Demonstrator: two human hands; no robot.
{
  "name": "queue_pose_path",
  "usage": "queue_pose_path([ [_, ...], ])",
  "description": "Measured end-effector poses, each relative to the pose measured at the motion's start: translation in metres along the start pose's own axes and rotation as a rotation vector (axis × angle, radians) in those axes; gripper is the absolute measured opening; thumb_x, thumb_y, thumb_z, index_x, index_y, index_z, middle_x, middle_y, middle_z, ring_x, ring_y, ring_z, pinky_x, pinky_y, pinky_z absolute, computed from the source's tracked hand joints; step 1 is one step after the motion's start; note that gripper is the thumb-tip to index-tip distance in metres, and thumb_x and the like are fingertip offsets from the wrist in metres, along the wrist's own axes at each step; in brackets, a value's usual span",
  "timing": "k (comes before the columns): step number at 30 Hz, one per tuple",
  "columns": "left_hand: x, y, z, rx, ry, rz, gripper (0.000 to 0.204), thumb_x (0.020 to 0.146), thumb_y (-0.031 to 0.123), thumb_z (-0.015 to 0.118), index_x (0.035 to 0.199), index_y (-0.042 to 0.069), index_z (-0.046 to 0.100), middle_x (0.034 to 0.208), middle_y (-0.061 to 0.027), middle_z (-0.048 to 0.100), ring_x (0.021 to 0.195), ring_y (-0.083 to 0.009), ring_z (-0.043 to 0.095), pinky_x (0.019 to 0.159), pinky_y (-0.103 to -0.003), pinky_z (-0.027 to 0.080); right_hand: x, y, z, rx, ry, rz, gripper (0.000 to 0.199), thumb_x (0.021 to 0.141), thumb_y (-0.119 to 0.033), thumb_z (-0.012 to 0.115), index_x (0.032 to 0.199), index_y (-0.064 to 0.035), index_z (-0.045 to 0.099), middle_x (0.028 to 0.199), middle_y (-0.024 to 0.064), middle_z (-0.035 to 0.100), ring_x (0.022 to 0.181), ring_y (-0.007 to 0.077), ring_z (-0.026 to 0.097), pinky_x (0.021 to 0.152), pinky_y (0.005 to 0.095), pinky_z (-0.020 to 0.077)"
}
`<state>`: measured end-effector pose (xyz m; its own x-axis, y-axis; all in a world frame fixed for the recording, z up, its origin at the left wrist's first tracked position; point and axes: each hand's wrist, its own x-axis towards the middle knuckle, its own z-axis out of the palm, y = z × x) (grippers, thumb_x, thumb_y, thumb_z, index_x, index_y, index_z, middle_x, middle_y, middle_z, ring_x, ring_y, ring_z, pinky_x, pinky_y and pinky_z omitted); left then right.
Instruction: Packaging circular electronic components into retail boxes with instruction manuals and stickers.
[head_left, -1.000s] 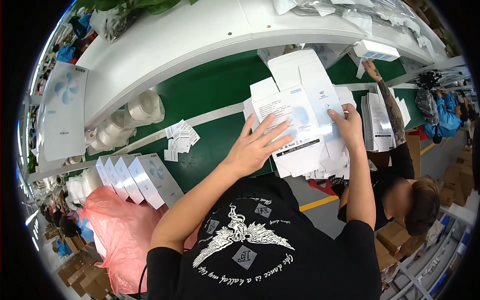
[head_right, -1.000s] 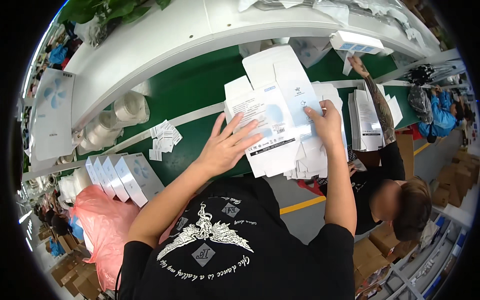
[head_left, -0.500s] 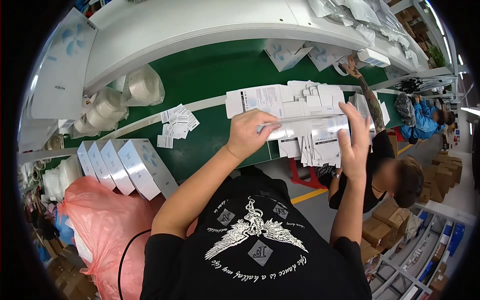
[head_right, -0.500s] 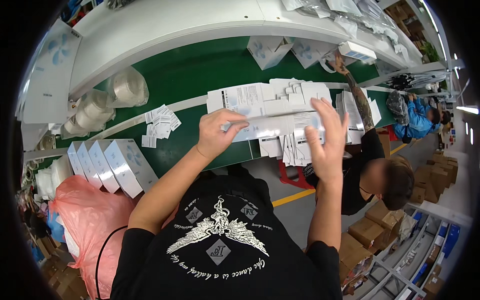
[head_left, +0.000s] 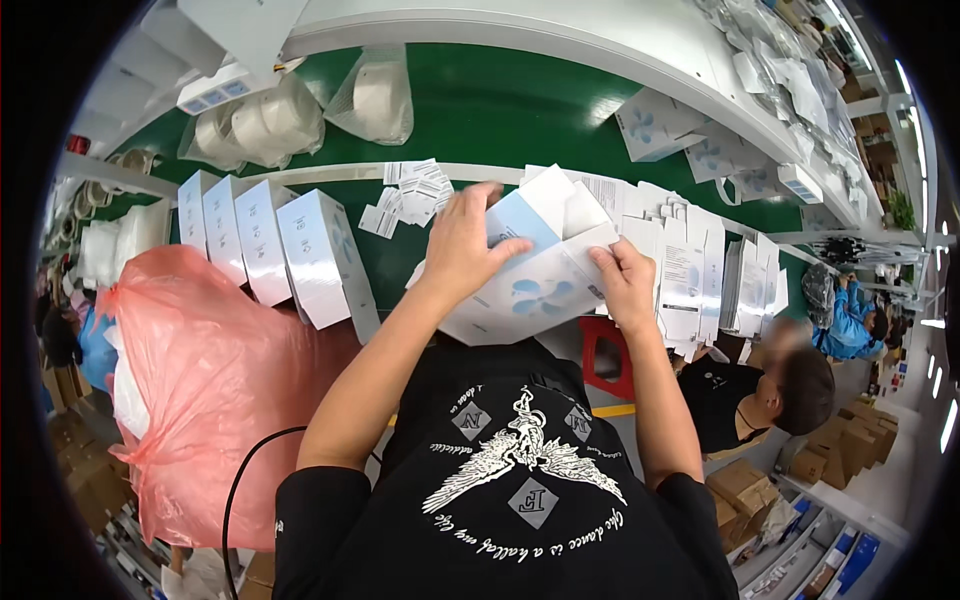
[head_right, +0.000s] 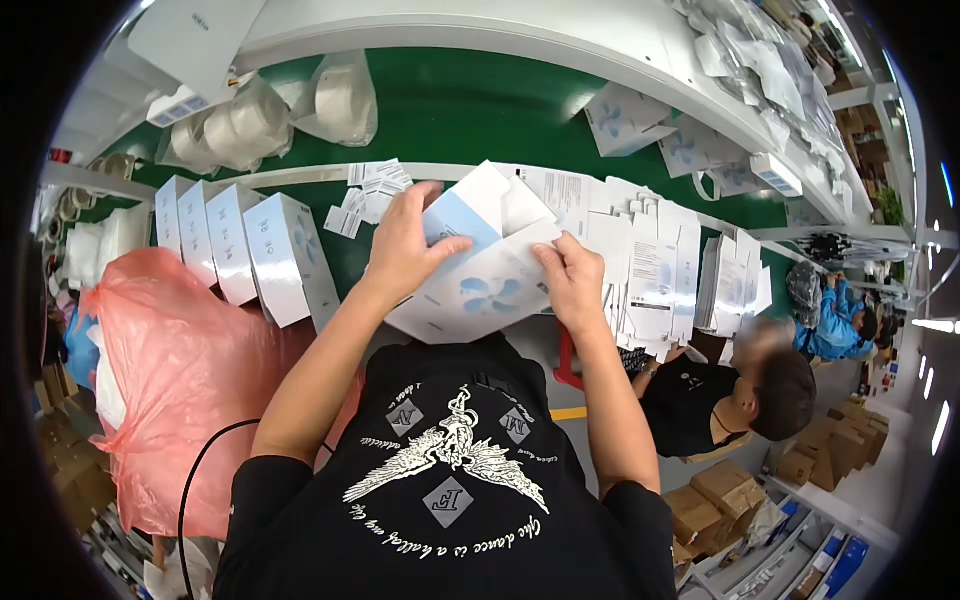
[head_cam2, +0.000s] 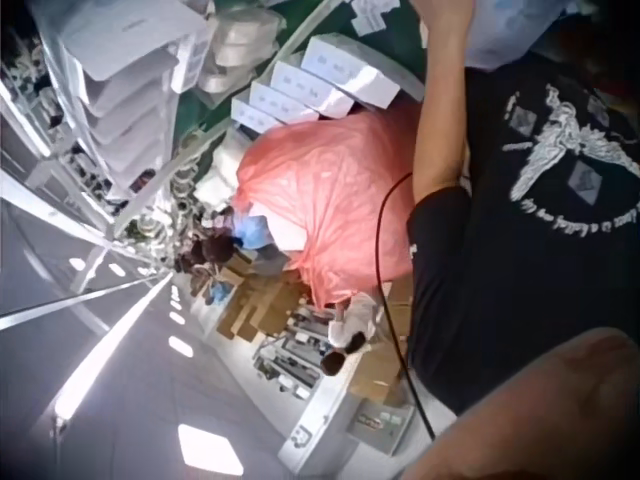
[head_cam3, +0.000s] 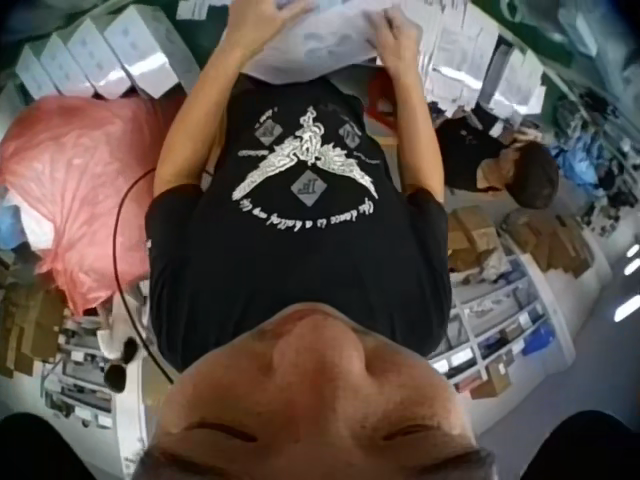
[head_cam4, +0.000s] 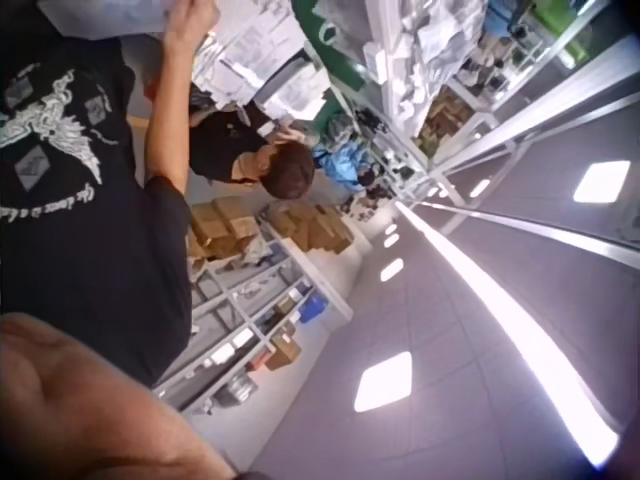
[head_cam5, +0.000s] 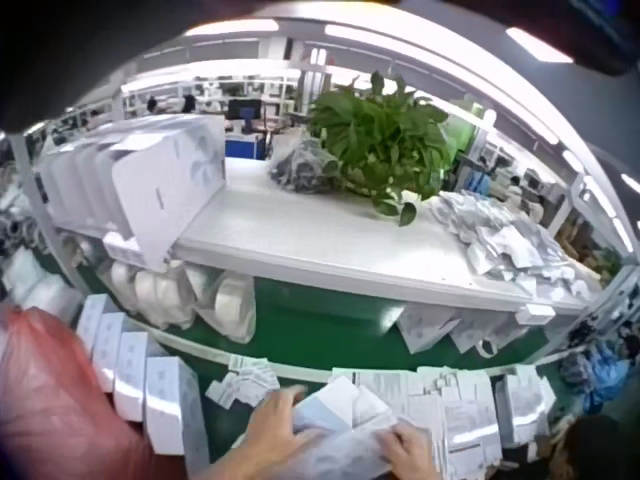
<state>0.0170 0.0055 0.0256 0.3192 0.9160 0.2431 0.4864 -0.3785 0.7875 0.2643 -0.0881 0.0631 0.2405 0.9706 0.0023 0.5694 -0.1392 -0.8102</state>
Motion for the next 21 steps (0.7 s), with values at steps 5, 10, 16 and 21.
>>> queue_pose_path([
  [5, -0.025, -0.007, 0.013, -0.371, -0.234, 0.237, 0.118, 0.071, 0.036, 0.099, 0.163, 0.004, 0.032, 0.155, -0.0232, 0.050, 0.139, -0.0379, 0.054, 0.112, -0.049, 0.046, -0.008, -0.048, 0.034, -0.029, -0.219, 0.088, 0.027, 0.108, -0.019, 0.063, 0.096, 0.0041, 0.067, 0.078, 0.0150, 0.068, 0.074, 0.0255, 0.063, 0.071, 0.0369, 0.0530],
  [10, -0.051, -0.006, 0.005, -0.578, -0.289, 0.030, 0.125, 0.070, 0.041, 0.098, 0.168, 0.007, 0.027, 0.159, -0.0230, 0.043, 0.146, -0.0402, 0.047, 0.120, -0.048, 0.041, -0.012, -0.092, 0.022, -0.449, -0.303, 0.120, 0.041, 0.110, -0.033, 0.053, 0.101, 0.0007, 0.075, 0.087, 0.0265, 0.074, 0.082, 0.0474, 0.070, 0.079, 0.0525, 0.0551],
  [16, -0.064, -0.019, 0.006, -0.566, -0.398, 0.179, 0.100, 0.078, 0.039, 0.093, 0.162, 0.015, 0.046, 0.159, -0.0189, 0.041, 0.144, -0.0382, 0.047, 0.118, -0.046, 0.042, -0.007, -0.071, 0.027, -0.600, -0.658, 0.064, 0.062, 0.112, -0.052, 0.038, 0.103, -0.0054, 0.078, 0.097, 0.0230, 0.076, 0.091, 0.0480, 0.071, 0.084, 0.0566, 0.0541],
  [21, -0.070, -0.017, 0.005, -0.696, -0.179, 0.103, 0.076, 0.082, 0.035, 0.090, 0.149, 0.017, 0.061, 0.159, -0.0163, 0.041, 0.142, -0.0370, 0.048, 0.116, -0.045, 0.043, -0.012, -0.048, 0.022, -0.689, -0.686, 0.014, 0.051, 0.112, -0.045, 0.045, 0.101, -0.0069, 0.078, 0.103, 0.0218, 0.076, 0.096, 0.0454, 0.070, 0.087, 0.0554, 0.0540],
])
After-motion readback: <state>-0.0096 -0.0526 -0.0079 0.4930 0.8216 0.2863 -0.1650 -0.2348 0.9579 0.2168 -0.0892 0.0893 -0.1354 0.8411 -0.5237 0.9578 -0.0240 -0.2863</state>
